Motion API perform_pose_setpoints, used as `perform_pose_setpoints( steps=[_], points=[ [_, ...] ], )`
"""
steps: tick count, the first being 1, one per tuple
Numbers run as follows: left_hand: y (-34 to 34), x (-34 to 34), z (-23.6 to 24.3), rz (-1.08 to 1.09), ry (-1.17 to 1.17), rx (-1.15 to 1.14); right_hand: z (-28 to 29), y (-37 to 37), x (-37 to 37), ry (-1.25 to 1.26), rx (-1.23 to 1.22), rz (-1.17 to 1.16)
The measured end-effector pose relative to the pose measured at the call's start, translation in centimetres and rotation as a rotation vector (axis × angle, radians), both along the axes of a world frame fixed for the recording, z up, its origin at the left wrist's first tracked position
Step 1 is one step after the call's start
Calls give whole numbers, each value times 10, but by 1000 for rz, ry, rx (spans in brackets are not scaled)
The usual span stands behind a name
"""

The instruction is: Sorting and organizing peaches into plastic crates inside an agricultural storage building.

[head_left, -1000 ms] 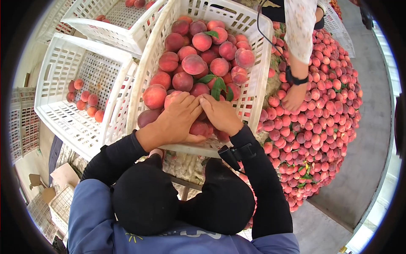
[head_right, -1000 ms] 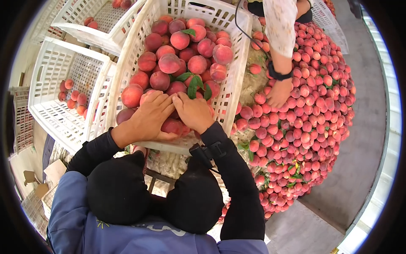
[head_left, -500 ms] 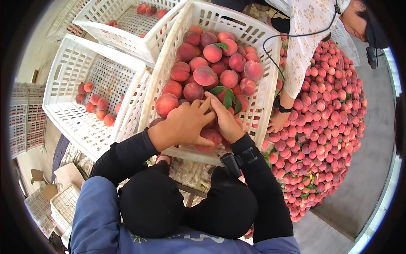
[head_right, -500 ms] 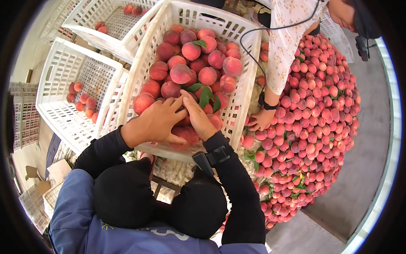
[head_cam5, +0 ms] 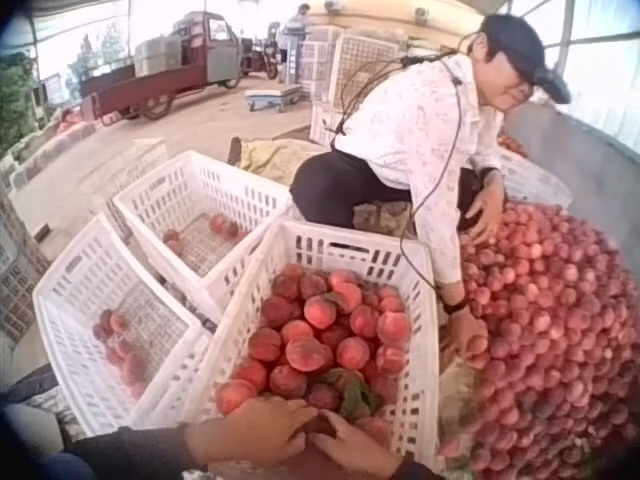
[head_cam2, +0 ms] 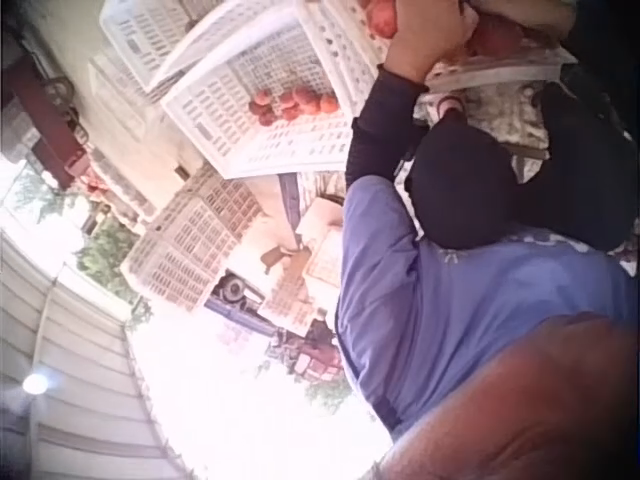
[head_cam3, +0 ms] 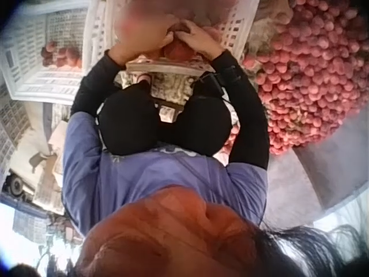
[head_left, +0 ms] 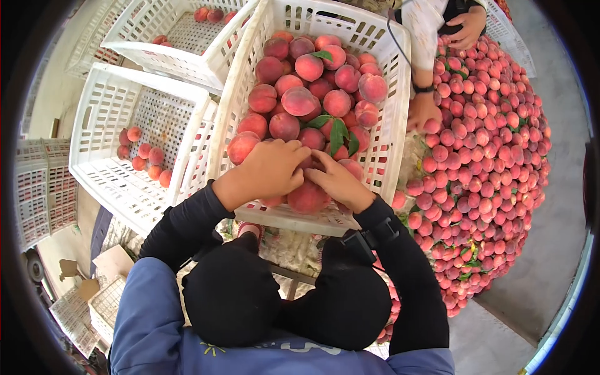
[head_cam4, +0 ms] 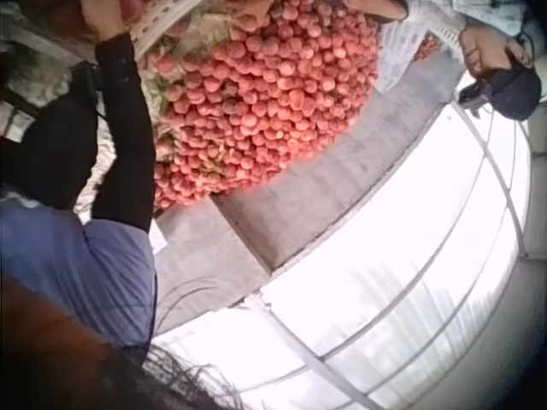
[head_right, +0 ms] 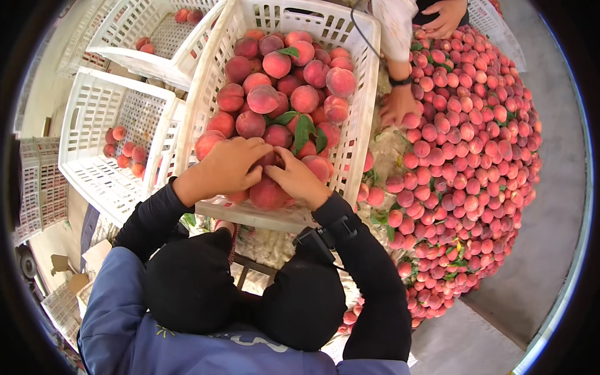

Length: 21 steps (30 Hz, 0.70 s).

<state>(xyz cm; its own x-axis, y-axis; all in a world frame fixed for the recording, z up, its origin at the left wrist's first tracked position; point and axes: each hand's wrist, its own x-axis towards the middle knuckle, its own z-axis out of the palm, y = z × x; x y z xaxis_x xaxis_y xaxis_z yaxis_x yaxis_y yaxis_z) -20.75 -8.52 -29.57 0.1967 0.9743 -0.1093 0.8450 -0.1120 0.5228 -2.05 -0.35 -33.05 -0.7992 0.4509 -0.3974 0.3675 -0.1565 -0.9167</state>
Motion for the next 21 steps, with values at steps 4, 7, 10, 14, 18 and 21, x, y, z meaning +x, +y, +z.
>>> perform_pose_setpoints(
  steps=[4, 7, 10, 14, 18, 21],
  points=[
    [-11, -13, 15, 129, -246, -35, -21, -5, -16, -274, 266, 2],
    [-22, -10, 18, 116, -216, 86, -24, -10, -20, -236, 273, -93],
    [-24, -6, 13, 172, -169, 95, -20, -20, -26, -79, 214, -243],
    [-10, 3, 0, 211, -106, 223, -17, -23, -33, 207, -33, -528],
    [15, 13, -11, 154, 101, 360, -25, -15, -34, 279, -317, -589],
    [24, 18, -16, 94, 128, 386, -36, -12, -38, 286, -234, -791]
  ],
)
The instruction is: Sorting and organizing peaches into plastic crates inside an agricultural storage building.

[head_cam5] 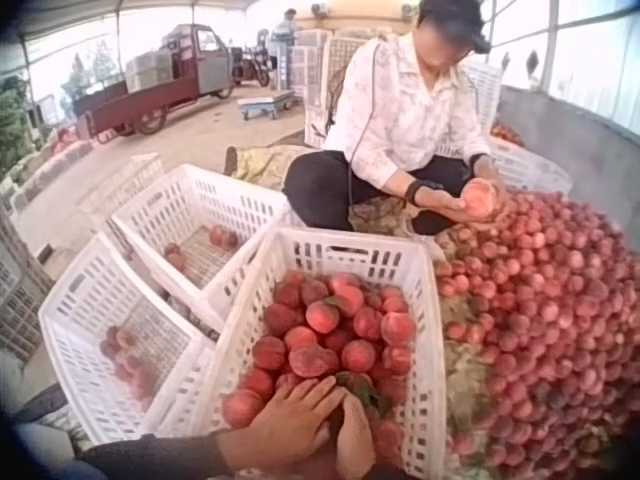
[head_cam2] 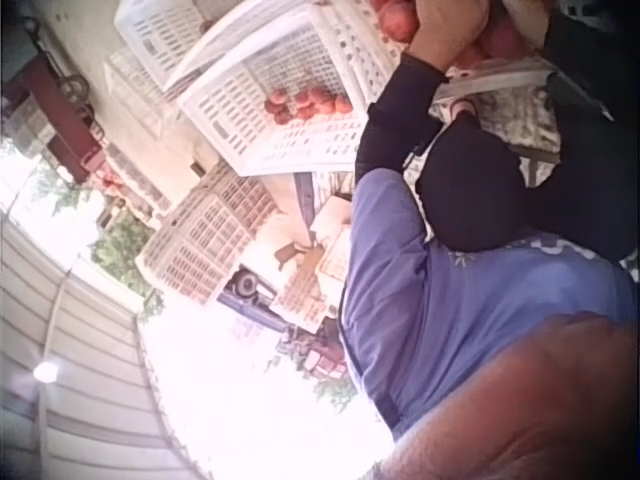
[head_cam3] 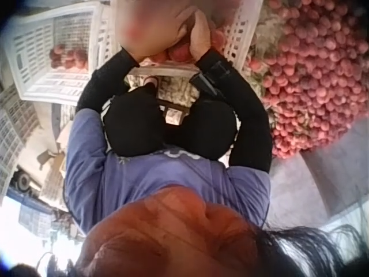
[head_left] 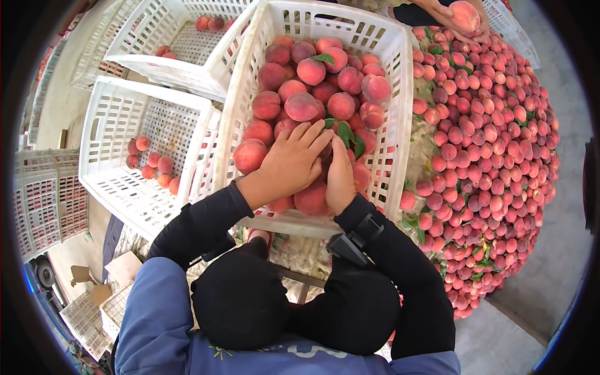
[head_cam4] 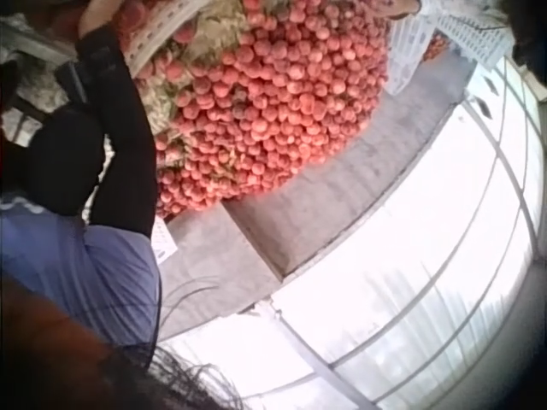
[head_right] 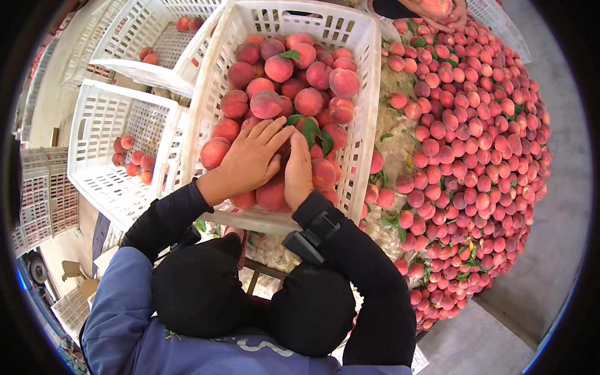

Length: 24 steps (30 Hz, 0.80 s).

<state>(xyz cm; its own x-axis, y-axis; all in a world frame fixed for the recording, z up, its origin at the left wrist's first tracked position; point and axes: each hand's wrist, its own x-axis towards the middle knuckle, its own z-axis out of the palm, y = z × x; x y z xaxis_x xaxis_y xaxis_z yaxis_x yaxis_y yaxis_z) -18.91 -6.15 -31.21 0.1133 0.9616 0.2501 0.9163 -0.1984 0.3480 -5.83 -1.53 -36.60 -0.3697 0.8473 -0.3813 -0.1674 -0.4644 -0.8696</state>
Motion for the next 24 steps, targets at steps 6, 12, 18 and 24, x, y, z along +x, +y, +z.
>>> perform_pose_setpoints(
  steps=[6, 12, 18, 24],
  points=[
    [-3, -7, 1, -49, -108, -126, 0, 2, 6, 76, -84, 42],
    [-3, -6, 3, -56, -94, -107, 9, -11, 13, -42, 127, 109],
    [-6, -13, 9, -145, -143, -131, -15, -1, -3, -364, 482, -60],
    [-7, -18, 16, -226, -125, -264, -7, -2, 3, 17, -18, 16]
  ],
)
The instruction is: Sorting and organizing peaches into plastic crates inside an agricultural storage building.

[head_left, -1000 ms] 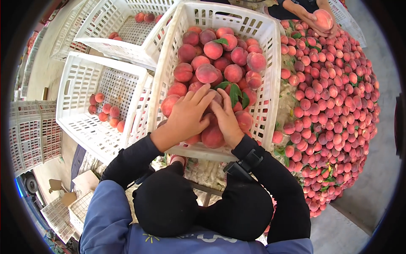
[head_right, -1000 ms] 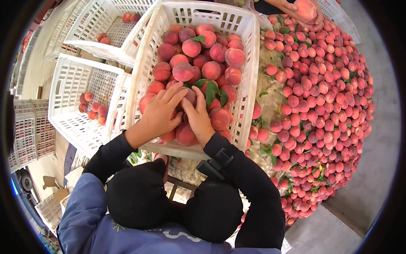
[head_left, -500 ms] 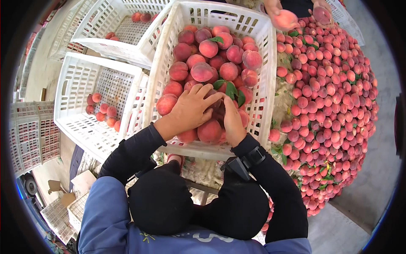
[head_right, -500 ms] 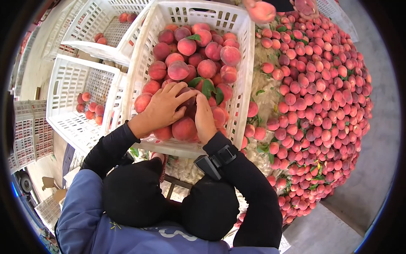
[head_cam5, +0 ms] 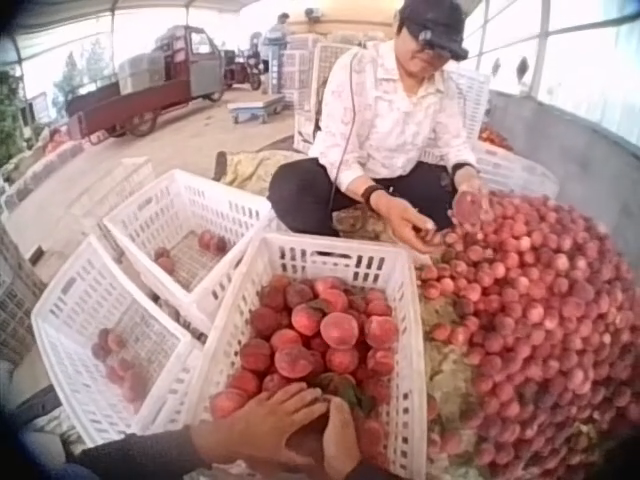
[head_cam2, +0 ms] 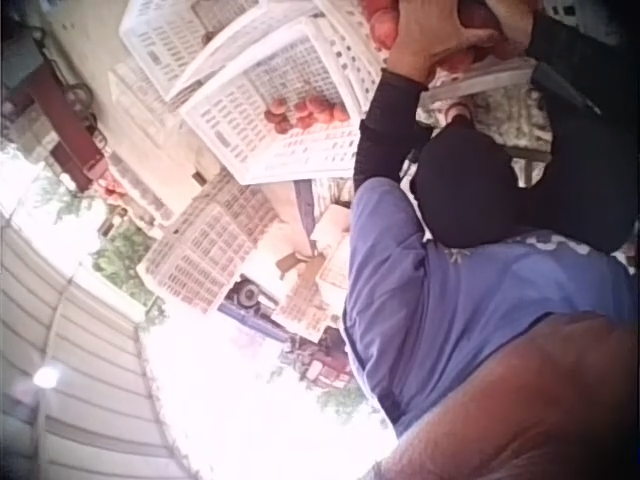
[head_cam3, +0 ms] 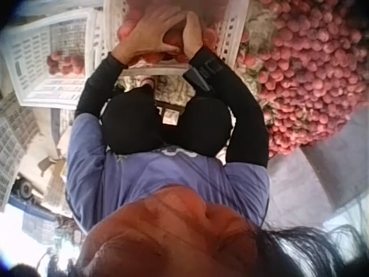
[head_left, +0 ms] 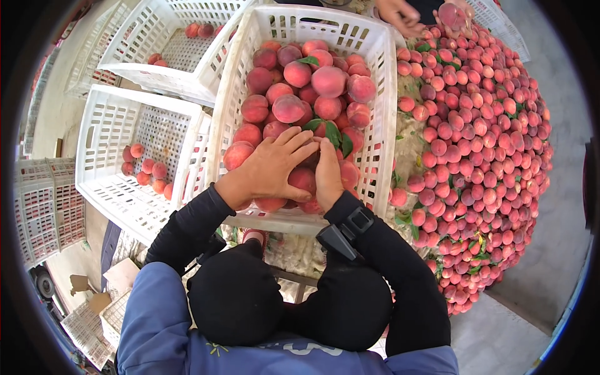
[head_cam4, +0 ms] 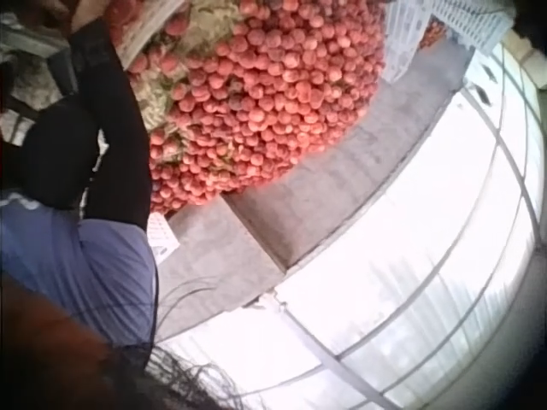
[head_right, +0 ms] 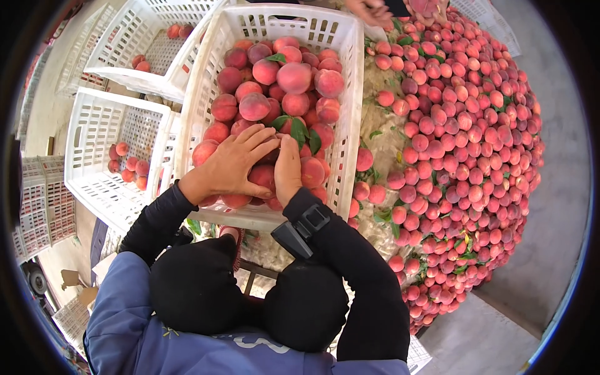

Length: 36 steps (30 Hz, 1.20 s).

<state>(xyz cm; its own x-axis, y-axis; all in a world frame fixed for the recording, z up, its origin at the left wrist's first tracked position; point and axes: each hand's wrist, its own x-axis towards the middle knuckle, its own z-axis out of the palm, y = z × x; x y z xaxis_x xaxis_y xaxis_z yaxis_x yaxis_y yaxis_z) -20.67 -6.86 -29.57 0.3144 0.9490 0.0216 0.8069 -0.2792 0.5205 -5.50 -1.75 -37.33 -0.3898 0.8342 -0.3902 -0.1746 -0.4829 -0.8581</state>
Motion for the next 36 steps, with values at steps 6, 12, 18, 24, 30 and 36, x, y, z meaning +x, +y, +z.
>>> perform_pose_setpoints(
  steps=[6, 12, 18, 24, 30, 36],
  points=[
    [0, -1, -2, 5, -35, -9, 62, 32, 47, -24, 36, 119],
    [-1, -1, -2, 16, -38, 22, 74, 117, 19, -259, 512, 305],
    [-1, -2, -3, 34, -74, -7, 14, 156, -53, -695, 1150, 483],
    [-3, -2, -6, 53, -88, -2, 58, 126, 1, -639, 1238, 449],
    [-4, -1, -8, 84, -94, -8, 55, 59, 57, -765, 1156, 658],
    [-6, 3, -14, 96, -22, 73, 41, 36, 55, -779, 1091, 682]
  ],
)
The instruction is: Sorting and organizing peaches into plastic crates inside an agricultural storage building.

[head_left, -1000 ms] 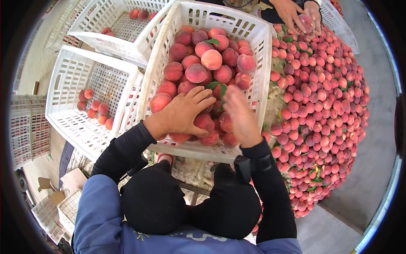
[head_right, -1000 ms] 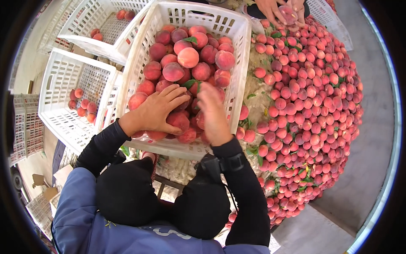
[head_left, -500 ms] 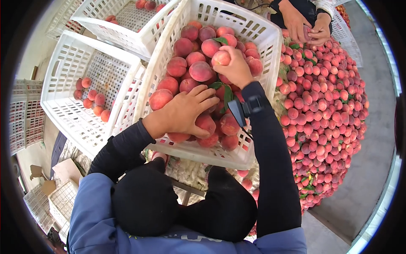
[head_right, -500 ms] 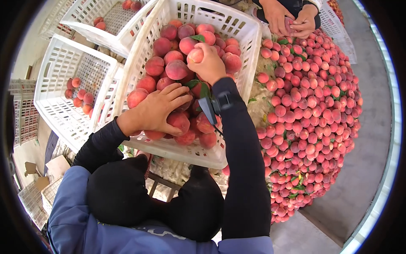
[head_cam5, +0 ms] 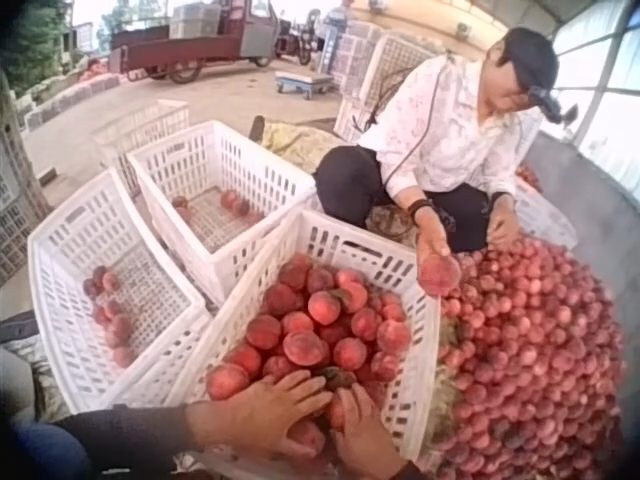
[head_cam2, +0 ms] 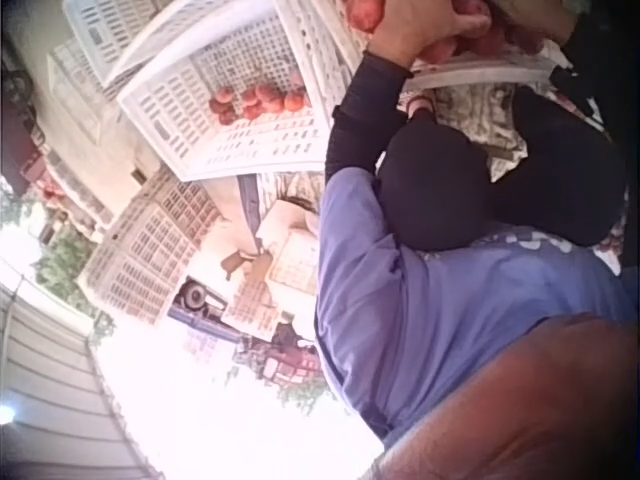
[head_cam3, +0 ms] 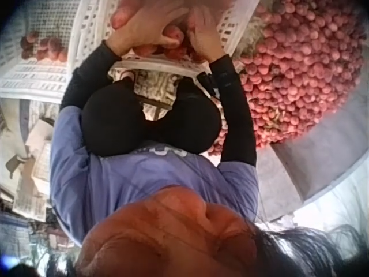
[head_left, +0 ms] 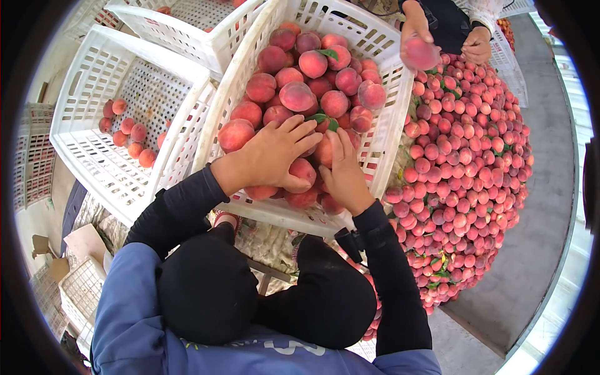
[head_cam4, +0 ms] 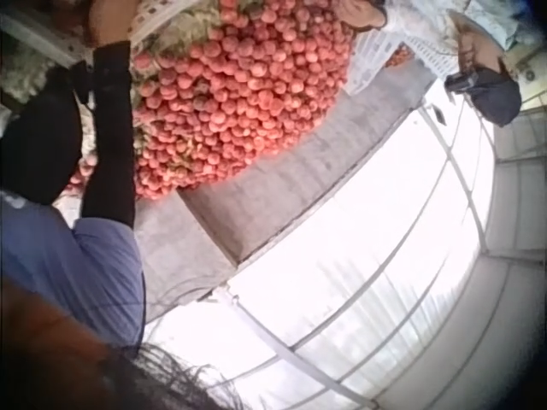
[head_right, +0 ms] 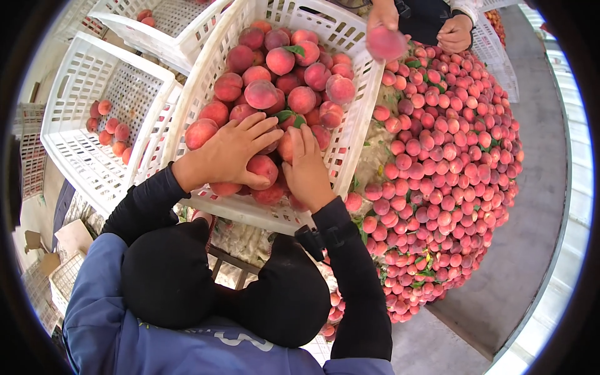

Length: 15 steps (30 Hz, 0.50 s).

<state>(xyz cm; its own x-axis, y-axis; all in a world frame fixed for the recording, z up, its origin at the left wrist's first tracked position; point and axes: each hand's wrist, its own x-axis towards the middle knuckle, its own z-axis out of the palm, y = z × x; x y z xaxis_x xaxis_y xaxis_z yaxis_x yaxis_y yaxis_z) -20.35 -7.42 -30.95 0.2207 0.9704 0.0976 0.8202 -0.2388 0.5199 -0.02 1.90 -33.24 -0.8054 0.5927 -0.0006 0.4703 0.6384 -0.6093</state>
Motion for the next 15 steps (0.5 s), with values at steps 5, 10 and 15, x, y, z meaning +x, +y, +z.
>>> perform_pose_setpoints(
  steps=[5, 10, 15],
  points=[
    [6, 11, -4, -16, 176, 152, -7, -6, -3, -18, 160, 7],
    [8, 9, -5, -63, 131, 117, 1, 20, 7, 255, -306, -116],
    [9, 8, 0, -68, 85, 109, 25, 85, -20, 477, -348, -269]
  ],
)
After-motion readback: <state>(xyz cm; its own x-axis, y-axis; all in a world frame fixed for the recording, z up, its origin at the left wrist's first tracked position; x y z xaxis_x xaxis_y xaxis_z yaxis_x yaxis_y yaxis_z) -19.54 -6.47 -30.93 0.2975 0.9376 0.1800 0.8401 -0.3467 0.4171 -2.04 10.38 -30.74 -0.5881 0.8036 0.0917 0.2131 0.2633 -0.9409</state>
